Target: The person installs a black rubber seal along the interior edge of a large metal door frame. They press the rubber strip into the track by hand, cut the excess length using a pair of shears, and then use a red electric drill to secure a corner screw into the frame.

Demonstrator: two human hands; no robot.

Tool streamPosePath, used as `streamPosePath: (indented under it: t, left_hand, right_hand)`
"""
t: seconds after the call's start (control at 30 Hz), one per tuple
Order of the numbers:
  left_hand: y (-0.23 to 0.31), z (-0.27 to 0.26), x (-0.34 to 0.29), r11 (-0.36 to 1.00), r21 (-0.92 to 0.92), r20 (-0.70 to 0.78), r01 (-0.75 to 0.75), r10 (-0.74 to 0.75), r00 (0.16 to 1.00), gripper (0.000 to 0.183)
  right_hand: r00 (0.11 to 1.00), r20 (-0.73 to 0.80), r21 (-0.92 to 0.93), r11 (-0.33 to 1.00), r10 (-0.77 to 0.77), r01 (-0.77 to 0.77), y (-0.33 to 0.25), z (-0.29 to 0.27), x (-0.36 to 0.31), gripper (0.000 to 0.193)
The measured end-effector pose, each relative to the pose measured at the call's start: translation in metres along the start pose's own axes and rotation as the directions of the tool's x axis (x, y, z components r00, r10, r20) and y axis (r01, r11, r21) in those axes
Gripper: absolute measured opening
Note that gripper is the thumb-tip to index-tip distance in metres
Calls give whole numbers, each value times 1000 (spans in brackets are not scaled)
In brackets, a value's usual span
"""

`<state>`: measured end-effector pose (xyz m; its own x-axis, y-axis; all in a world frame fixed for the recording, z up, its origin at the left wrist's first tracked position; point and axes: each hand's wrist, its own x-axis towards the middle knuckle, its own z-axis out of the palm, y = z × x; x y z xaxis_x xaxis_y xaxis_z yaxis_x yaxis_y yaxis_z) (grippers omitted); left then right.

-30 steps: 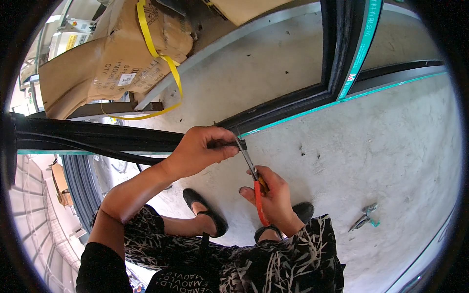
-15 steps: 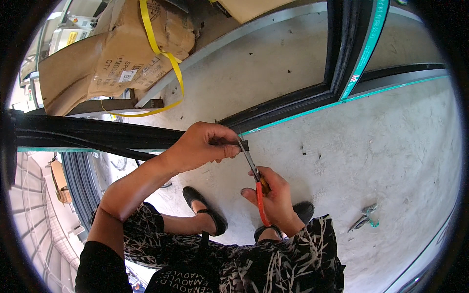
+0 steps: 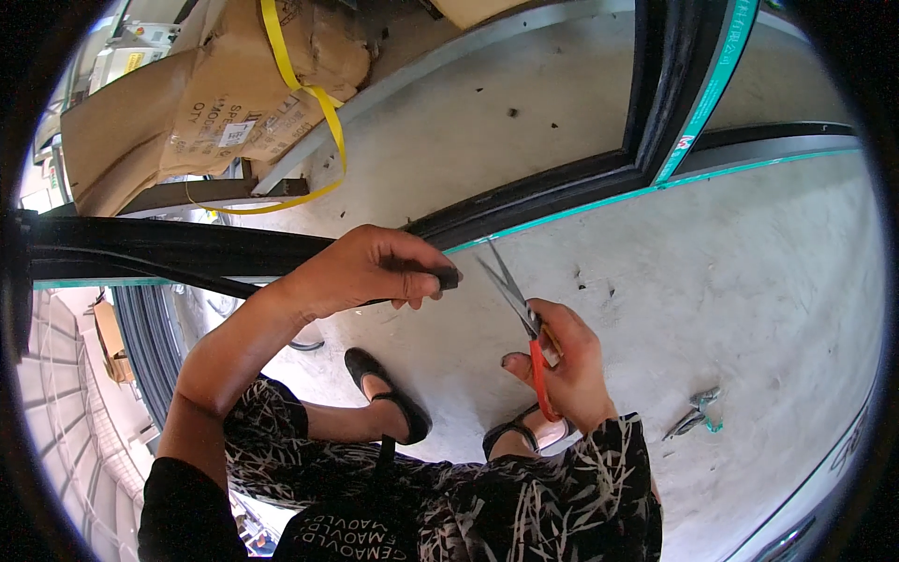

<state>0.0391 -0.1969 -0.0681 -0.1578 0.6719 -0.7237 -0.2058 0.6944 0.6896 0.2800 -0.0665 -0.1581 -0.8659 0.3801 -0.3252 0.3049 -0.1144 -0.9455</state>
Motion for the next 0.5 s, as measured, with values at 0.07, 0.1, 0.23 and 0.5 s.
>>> streamPosePath:
  t: [0.07,0.1,0.23,0.5]
  left_hand:
    - [1,2,-1,997,67,48,40,-43,998,24]
    - [2,3,-2,997,66,51,43,-46,998,24]
    - [3,3,-6,994,101,65,39,-46,997,25]
    - [-4,3,-8,993,104,62,47,-54,997,20]
  right_hand:
    - [992,30,-148,981,-126,129,-5,-7,6,62]
    - [974,87,-227,948,-208,222,-11,-11,11,64]
    - [906,194,-393,816,-376,423,-28,-15,24,66]
    - [893,224,-429,783,-390,450,-27,-12,28,64]
